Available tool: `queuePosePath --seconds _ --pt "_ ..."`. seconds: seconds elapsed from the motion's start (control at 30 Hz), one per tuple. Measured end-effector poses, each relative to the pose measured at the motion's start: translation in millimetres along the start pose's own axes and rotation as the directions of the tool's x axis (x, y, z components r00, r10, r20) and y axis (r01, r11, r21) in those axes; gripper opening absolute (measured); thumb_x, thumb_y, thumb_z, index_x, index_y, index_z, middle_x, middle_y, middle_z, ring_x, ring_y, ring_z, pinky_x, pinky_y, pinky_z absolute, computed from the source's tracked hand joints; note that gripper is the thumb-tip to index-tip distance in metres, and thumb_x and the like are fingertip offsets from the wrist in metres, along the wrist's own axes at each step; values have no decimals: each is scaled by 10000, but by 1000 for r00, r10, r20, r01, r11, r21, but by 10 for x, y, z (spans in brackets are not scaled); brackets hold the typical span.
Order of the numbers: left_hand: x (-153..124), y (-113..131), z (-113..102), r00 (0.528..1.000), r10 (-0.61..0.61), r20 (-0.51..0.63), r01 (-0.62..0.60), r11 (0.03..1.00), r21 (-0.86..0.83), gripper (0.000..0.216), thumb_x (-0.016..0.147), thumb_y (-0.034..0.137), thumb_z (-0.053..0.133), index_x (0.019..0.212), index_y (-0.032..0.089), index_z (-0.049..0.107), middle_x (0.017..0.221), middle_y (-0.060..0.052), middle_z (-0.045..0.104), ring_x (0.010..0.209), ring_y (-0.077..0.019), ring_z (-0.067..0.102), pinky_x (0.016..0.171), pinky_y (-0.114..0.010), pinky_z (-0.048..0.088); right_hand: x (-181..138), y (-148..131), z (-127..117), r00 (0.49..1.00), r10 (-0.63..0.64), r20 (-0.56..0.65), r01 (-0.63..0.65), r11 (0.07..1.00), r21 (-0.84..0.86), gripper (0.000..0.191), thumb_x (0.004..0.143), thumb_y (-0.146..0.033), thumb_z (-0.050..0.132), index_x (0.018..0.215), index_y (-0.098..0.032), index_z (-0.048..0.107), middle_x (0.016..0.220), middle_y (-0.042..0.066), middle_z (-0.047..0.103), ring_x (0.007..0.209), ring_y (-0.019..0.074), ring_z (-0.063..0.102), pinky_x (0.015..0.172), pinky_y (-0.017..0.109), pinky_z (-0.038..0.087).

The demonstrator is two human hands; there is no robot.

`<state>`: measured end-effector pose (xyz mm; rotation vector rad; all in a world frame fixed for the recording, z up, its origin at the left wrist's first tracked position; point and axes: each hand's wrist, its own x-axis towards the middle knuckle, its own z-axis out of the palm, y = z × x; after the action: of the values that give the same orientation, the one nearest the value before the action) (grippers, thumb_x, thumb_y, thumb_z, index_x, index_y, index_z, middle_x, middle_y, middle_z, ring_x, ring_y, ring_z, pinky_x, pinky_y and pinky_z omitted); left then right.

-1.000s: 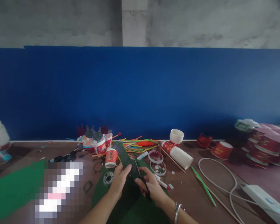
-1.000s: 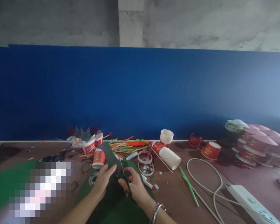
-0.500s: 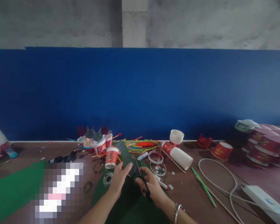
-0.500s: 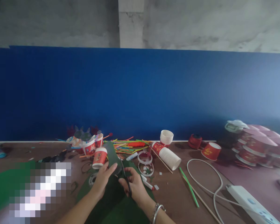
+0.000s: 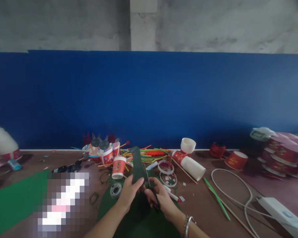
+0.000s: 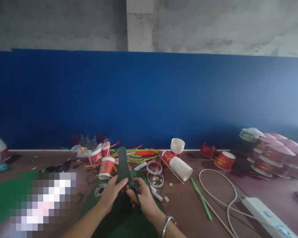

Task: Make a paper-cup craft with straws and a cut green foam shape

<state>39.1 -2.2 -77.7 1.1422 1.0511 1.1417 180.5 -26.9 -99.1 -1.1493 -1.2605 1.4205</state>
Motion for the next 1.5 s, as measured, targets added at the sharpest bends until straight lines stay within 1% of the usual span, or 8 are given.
queuePosePath --seconds 0.33,0.47,0.7,0.87,0.93,1.1,1.27,1.5 --pt "40 -14 -36 999 29 33 -28 1000 -6 266 675 397 684 639 152 585 520 14 571 505 -130 485 531 -245 367 31 39 -25 1000 -12 -5 12 1000 -26 560 684 -540 683 1036 -174 447 467 -110 453 365 46 364 346 149 264" --pt "54 -33 -33 1000 12 14 -12 999 -40 285 652 413 705 619 156 585 513 17 569 498 -123 477 528 -237 354 30 24 -24 1000 -14 -8 14 1000 -28 532 699 -523 679 1032 -176 452 458 -113 448 349 41 347 338 144 247" --pt "82 -97 -35 999 -21 -47 16 995 -101 345 616 462 735 590 156 579 504 22 549 505 -120 471 534 -233 345 37 12 -13 1000 9 -27 -10 1000 -24 557 662 -530 693 1017 -183 442 435 -121 442 329 48 339 324 152 249" --pt "75 -120 -37 1000 -7 7 8 998 -66 292 665 409 710 604 155 579 509 24 542 519 -117 461 540 -228 344 11 -19 -12 1000 17 -14 -17 1000 -4 565 662 -516 690 1053 -184 454 510 -91 507 395 67 440 362 154 312" --pt "68 -114 -32 1000 6 20 -5 999 -43 281 693 390 689 591 156 571 511 24 537 523 -114 454 541 -226 340 0 -37 -10 1000 14 -7 -14 1000 1 555 668 -515 682 1054 -184 460 521 -87 511 410 70 453 372 156 316" --pt "70 -108 -35 1000 15 21 -15 1000 -22 267 716 369 666 597 154 564 522 21 533 528 -112 440 536 -228 328 2 -52 -6 999 25 -27 -25 1000 -14 525 691 -484 675 1055 -179 451 496 -102 481 389 57 400 369 156 298" --pt "82 -134 -54 1000 13 28 -12 1000 -28 263 713 368 663 603 156 553 519 26 524 520 -109 429 530 -227 321 27 -6 -21 1000 0 -27 -1 1000 -14 553 687 -512 681 1052 -173 440 471 -110 464 369 47 370 356 151 276" --pt "82 -146 -28 1000 14 -23 -15 999 -47 312 693 406 680 581 161 521 505 39 490 519 -105 406 530 -226 313 56 65 -32 999 -9 -33 8 1000 -24 563 677 -524 697 1040 -178 440 457 -112 463 347 42 357 332 143 258"
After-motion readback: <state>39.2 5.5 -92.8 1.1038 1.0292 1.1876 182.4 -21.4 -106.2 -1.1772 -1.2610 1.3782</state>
